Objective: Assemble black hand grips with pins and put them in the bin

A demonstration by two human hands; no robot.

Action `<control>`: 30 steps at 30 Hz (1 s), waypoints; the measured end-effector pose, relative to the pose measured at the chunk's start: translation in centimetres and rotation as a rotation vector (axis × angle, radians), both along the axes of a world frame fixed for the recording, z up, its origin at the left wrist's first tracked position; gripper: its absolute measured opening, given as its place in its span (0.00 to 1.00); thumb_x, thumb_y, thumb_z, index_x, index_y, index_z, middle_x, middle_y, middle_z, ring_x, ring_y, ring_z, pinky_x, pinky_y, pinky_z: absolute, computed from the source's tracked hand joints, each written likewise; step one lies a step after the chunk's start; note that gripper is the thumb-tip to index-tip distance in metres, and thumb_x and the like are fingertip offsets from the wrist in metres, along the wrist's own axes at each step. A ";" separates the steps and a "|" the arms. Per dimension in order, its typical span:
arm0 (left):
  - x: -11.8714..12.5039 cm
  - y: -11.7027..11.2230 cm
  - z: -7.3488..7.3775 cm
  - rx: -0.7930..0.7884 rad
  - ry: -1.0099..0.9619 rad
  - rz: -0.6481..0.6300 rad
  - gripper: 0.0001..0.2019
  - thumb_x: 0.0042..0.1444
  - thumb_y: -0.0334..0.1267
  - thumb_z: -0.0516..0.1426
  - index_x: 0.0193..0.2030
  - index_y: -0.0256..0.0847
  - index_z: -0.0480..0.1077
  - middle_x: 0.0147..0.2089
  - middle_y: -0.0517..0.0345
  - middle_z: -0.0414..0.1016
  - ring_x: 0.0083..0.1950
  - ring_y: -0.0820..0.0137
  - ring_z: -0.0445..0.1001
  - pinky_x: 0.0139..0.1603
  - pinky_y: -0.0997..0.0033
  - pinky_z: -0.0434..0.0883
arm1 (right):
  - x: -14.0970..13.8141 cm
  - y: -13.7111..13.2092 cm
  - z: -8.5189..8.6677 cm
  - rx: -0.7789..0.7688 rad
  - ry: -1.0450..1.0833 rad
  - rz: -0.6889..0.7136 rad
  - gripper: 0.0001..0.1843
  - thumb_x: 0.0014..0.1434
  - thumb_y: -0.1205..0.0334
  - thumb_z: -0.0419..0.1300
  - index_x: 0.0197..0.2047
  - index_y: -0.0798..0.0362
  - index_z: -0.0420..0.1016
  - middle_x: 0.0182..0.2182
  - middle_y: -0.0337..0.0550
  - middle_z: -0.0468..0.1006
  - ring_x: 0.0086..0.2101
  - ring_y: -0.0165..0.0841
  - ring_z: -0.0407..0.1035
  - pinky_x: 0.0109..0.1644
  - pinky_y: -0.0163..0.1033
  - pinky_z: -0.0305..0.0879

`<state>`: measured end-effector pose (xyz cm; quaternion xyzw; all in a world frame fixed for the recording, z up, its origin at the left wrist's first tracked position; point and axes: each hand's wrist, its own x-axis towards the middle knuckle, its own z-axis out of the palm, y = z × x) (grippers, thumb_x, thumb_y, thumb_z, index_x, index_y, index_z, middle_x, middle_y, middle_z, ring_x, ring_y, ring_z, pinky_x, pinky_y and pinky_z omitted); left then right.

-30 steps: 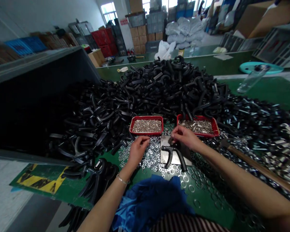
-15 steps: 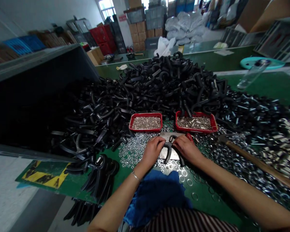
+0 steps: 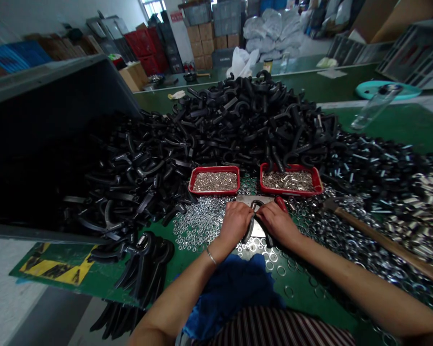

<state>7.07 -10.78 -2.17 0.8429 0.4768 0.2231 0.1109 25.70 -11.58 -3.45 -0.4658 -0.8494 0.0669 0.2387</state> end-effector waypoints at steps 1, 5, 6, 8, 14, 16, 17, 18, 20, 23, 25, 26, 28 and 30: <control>0.0 0.0 -0.1 0.003 0.009 0.003 0.09 0.67 0.38 0.53 0.41 0.40 0.73 0.41 0.54 0.75 0.47 0.62 0.69 0.53 0.59 0.63 | 0.0 0.0 0.0 0.007 -0.026 -0.007 0.13 0.70 0.61 0.50 0.39 0.54 0.74 0.38 0.51 0.75 0.42 0.42 0.68 0.49 0.48 0.68; 0.2 -0.1 -0.3 0.073 0.086 0.000 0.11 0.68 0.37 0.51 0.41 0.39 0.73 0.40 0.52 0.74 0.46 0.61 0.69 0.52 0.58 0.63 | -0.2 -0.2 0.2 0.030 -0.143 -0.007 0.14 0.70 0.65 0.49 0.38 0.54 0.75 0.35 0.51 0.74 0.42 0.43 0.67 0.46 0.47 0.68; 0.2 -0.2 -0.4 0.101 0.113 -0.015 0.11 0.68 0.37 0.50 0.41 0.38 0.73 0.40 0.51 0.74 0.46 0.61 0.69 0.52 0.58 0.63 | -0.2 -0.2 0.4 0.025 -0.159 0.010 0.14 0.69 0.66 0.49 0.38 0.54 0.75 0.36 0.52 0.74 0.41 0.43 0.67 0.45 0.47 0.68; 0.4 -0.4 -0.4 0.155 0.177 -0.057 0.11 0.68 0.34 0.50 0.42 0.37 0.73 0.41 0.49 0.74 0.46 0.60 0.68 0.52 0.56 0.64 | -0.2 -0.2 0.6 0.002 -0.158 0.050 0.14 0.68 0.68 0.49 0.39 0.55 0.76 0.36 0.53 0.75 0.41 0.44 0.67 0.44 0.47 0.69; 0.6 -0.3 0.3 0.219 0.368 -0.162 0.10 0.66 0.30 0.50 0.44 0.34 0.72 0.41 0.47 0.73 0.46 0.58 0.69 0.51 0.54 0.65 | 2.6 -1.0 1.0 -0.114 0.085 0.136 0.15 0.69 0.64 0.51 0.54 0.52 0.72 0.48 0.52 0.76 0.50 0.42 0.69 0.55 0.53 0.68; 0.6 -0.1 0.6 0.209 0.382 -0.201 0.11 0.67 0.30 0.49 0.43 0.33 0.73 0.41 0.46 0.73 0.46 0.57 0.69 0.52 0.54 0.64 | 5.4 -2.0 1.3 -0.121 0.138 0.033 0.16 0.69 0.61 0.51 0.57 0.50 0.69 0.51 0.52 0.75 0.52 0.43 0.69 0.57 0.54 0.67; 0.6 -0.1 0.8 0.200 0.378 -0.220 0.11 0.67 0.30 0.49 0.42 0.33 0.73 0.41 0.46 0.74 0.47 0.57 0.69 0.52 0.53 0.64 | 7.3 -2.7 1.5 -0.107 0.133 -0.045 0.16 0.69 0.59 0.51 0.57 0.50 0.69 0.50 0.52 0.75 0.52 0.44 0.69 0.57 0.55 0.66; 0.6 -0.1 0.9 0.184 0.364 -0.236 0.11 0.67 0.30 0.49 0.42 0.33 0.73 0.41 0.45 0.74 0.48 0.57 0.69 0.53 0.53 0.64 | 9.4 -3.5 1.8 -0.078 0.105 -0.129 0.15 0.68 0.58 0.51 0.55 0.49 0.70 0.49 0.53 0.75 0.51 0.45 0.69 0.57 0.56 0.66; 0.5 -0.2 1.0 0.123 0.286 -0.231 0.12 0.67 0.31 0.49 0.44 0.35 0.74 0.43 0.47 0.75 0.48 0.58 0.69 0.54 0.55 0.64 | 13.9 -5.2 2.3 -0.017 -0.001 -0.300 0.14 0.67 0.54 0.51 0.51 0.48 0.71 0.46 0.54 0.76 0.48 0.50 0.69 0.54 0.58 0.64; 0.0 0.2 1.3 0.013 0.094 -0.150 0.12 0.68 0.36 0.50 0.49 0.39 0.74 0.47 0.50 0.76 0.50 0.61 0.70 0.54 0.59 0.65 | 19.5 -7.5 2.5 0.004 -0.187 -0.501 0.14 0.66 0.47 0.49 0.42 0.43 0.71 0.40 0.60 0.74 0.43 0.57 0.68 0.49 0.62 0.60; -0.8 1.7 1.9 0.011 0.002 -0.057 0.12 0.69 0.38 0.50 0.50 0.39 0.73 0.50 0.50 0.75 0.51 0.63 0.70 0.55 0.61 0.66 | 21.8 -8.5 2.1 0.001 -0.263 -0.532 0.16 0.65 0.43 0.47 0.35 0.42 0.68 0.33 0.59 0.72 0.39 0.58 0.67 0.47 0.63 0.59; -1.3 2.8 2.3 0.032 -0.005 0.001 0.12 0.69 0.38 0.50 0.50 0.38 0.73 0.50 0.50 0.75 0.52 0.63 0.70 0.56 0.62 0.65 | 22.6 -8.6 1.9 -0.007 -0.283 -0.515 0.17 0.65 0.42 0.47 0.32 0.41 0.65 0.31 0.58 0.70 0.36 0.57 0.66 0.46 0.62 0.58; -2.7 5.7 3.3 0.066 0.087 0.139 0.13 0.68 0.35 0.49 0.49 0.37 0.74 0.50 0.47 0.75 0.53 0.62 0.71 0.57 0.62 0.65 | 23.4 -8.5 1.8 -0.027 -0.287 -0.454 0.18 0.64 0.41 0.47 0.28 0.41 0.62 0.27 0.54 0.68 0.33 0.55 0.65 0.44 0.61 0.58; -4.4 8.8 4.2 0.023 0.292 0.279 0.13 0.65 0.31 0.50 0.46 0.34 0.75 0.48 0.42 0.76 0.52 0.58 0.72 0.56 0.60 0.65 | 23.6 -8.2 2.4 -0.039 -0.257 -0.422 0.19 0.63 0.39 0.48 0.28 0.41 0.61 0.26 0.53 0.68 0.31 0.53 0.65 0.41 0.60 0.59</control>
